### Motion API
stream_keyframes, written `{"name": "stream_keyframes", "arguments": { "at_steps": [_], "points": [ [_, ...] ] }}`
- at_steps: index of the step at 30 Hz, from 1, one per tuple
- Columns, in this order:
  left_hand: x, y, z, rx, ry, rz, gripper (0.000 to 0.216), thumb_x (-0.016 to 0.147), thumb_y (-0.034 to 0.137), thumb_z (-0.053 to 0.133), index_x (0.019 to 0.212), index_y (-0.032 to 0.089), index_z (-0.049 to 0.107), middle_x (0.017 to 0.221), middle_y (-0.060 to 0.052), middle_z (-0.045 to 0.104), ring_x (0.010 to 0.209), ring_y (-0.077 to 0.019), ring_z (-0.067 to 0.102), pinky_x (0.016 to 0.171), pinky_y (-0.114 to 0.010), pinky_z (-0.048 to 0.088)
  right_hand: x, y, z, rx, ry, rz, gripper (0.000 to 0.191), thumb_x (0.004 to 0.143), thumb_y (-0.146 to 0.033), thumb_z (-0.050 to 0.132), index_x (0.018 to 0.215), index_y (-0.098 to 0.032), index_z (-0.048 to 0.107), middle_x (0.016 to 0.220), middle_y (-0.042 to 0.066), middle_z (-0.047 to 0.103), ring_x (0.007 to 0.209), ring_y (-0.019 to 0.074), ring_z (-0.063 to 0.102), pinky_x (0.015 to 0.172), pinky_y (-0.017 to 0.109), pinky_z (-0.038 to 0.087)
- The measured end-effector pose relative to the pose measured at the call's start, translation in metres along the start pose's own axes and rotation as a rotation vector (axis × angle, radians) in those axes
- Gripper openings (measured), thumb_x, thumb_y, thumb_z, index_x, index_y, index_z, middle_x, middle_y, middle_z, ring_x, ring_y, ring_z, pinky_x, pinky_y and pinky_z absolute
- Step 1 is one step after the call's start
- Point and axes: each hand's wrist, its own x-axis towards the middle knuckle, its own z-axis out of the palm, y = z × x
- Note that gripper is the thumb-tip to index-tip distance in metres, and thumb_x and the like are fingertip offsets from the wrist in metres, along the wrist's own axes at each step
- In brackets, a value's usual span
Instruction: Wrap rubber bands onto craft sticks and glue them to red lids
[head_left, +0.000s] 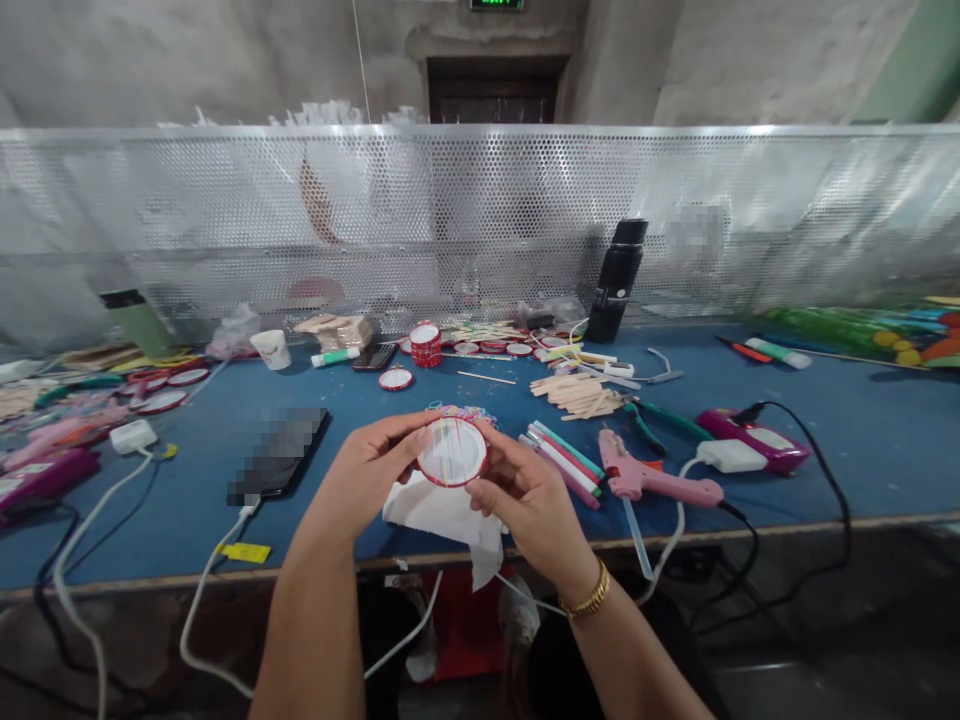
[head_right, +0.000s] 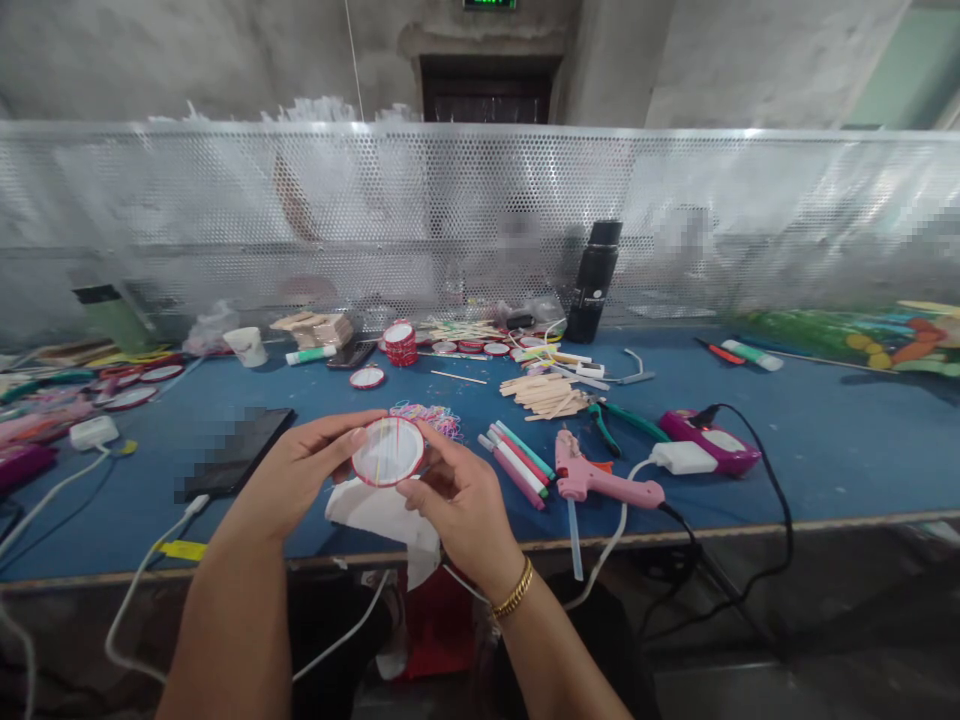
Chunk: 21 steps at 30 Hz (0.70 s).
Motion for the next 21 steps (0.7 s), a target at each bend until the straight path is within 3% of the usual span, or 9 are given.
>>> {"name": "stream_keyframes", "arguments": {
  "at_steps": [4, 7, 10, 14, 21],
  "points": [
    [0.0007, -0.0026, -0.0038, -0.068, -0.130, 0.034, 0.055, 0.084, 0.049, 0.077, 0.131, 0.020, 0.075, 0.115, -0.010, 0.079, 0.075, -0.0160, 0.062, 0.063, -0.025, 0.047, 0.0023, 0.0002, -0.0003, 0.030, 0.026, 0.037, 0.062, 0.081, -0.036, 0.083, 0.139, -0.025, 0.065, 0.091, 0.002, 0.071, 0.063, 0.0116, 0.064, 0.056, 0.025, 0.054],
    [0.0014, -0.0053, -0.0066, -0.125, -0.211, 0.057, 0.063, 0.079, 0.044, 0.084, 0.136, 0.021, 0.071, 0.132, -0.012, 0.074, 0.105, -0.0251, 0.070, 0.087, -0.033, 0.056, 0.0034, -0.0015, -0.0004, 0.040, 0.055, 0.063, 0.061, 0.081, -0.038, 0.083, 0.137, -0.023, 0.066, 0.085, -0.001, 0.069, 0.062, 0.0115, 0.064, 0.055, 0.024, 0.053],
    [0.0017, -0.0077, -0.0081, -0.133, -0.243, 0.056, 0.068, 0.077, 0.041, 0.087, 0.140, 0.022, 0.068, 0.144, -0.012, 0.068, 0.126, -0.0301, 0.065, 0.106, -0.041, 0.051, 0.0040, -0.0026, -0.0004, 0.037, 0.069, 0.079, 0.062, 0.081, -0.039, 0.083, 0.137, -0.021, 0.066, 0.083, -0.001, 0.069, 0.060, 0.0110, 0.063, 0.056, 0.024, 0.054],
    [0.0022, -0.0096, -0.0080, -0.089, -0.252, 0.062, 0.070, 0.078, 0.041, 0.086, 0.142, 0.021, 0.066, 0.146, -0.014, 0.066, 0.130, -0.0327, 0.063, 0.112, -0.047, 0.049, 0.0044, -0.0021, -0.0004, 0.056, 0.072, 0.085, 0.062, 0.080, -0.038, 0.083, 0.137, -0.020, 0.066, 0.084, -0.001, 0.069, 0.059, 0.0105, 0.063, 0.056, 0.024, 0.054],
    [0.0020, -0.0083, -0.0050, -0.052, -0.250, 0.074, 0.074, 0.078, 0.043, 0.085, 0.145, 0.019, 0.063, 0.144, -0.015, 0.067, 0.127, -0.0338, 0.065, 0.110, -0.048, 0.051, 0.0038, -0.0005, -0.0015, 0.072, 0.068, 0.076, 0.062, 0.080, -0.038, 0.084, 0.137, -0.022, 0.066, 0.087, 0.000, 0.070, 0.062, 0.0112, 0.065, 0.056, 0.024, 0.054]
  ]
}}
